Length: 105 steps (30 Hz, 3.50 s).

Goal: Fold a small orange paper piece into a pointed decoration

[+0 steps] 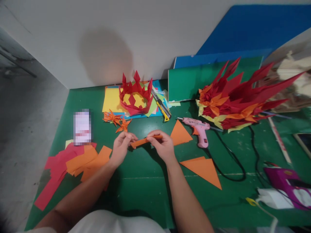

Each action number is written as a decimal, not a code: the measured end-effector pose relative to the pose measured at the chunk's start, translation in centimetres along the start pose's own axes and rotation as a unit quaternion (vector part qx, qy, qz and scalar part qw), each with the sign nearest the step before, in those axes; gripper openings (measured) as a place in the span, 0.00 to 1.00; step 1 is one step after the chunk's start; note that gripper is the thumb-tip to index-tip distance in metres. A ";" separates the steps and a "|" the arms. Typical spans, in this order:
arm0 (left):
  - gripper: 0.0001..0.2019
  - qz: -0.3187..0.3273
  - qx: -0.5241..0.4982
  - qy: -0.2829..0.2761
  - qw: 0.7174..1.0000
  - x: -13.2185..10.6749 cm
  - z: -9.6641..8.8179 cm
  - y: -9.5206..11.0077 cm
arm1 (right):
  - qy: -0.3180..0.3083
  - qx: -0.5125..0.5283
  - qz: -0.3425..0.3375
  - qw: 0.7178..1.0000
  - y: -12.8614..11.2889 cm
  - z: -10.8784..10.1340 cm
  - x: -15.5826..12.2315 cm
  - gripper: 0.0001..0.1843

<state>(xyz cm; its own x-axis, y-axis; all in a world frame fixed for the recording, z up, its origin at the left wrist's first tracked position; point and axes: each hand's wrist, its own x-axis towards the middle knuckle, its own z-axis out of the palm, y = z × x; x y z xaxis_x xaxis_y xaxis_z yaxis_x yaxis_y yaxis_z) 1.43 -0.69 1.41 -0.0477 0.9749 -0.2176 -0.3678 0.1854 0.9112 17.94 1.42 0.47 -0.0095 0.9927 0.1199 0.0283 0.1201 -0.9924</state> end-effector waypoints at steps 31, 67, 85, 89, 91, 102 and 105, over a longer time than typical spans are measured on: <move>0.22 -0.154 -0.115 -0.119 0.974 0.3 -0.3 0.4 | -0.080 -0.241 -0.268 0.929 -0.3 0.3 -0.4 0.16; 0.15 0.003 0.081 -0.017 0.997 0.1 -0.2 0.0 | -0.119 -0.171 -0.120 0.971 -1.1 1.3 -0.4 0.07; 0.10 0.036 0.128 0.011 0.991 -0.2 -0.4 -0.7 | -0.079 -0.055 0.052 0.994 -0.6 1.1 -0.3 0.12; 0.09 0.068 0.163 0.001 0.984 -0.1 -0.4 -0.7 | -0.065 -0.050 0.060 0.995 -0.7 1.0 -0.2 0.12; 0.09 0.056 0.159 -0.005 0.986 -0.2 -0.3 -0.6 | -0.066 -0.049 0.053 0.995 -0.7 1.1 -0.2 0.12; 0.09 0.064 0.196 0.013 0.978 -0.4 -0.4 -0.2 | -0.093 -0.066 0.030 0.993 -0.7 1.3 -0.4 0.12; 0.09 0.069 0.196 0.016 0.978 -0.4 -0.5 -0.5 | -0.090 -0.071 0.019 0.993 -0.6 1.2 -0.5 0.11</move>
<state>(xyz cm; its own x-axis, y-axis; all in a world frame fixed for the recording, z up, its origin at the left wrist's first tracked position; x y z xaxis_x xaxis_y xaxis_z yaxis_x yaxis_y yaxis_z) 1.13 -1.22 0.90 -0.1032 0.9907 -0.0884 0.0280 0.0917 0.9954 16.71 0.87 0.95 -0.1848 0.9807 0.0631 0.1735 0.0957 -0.9802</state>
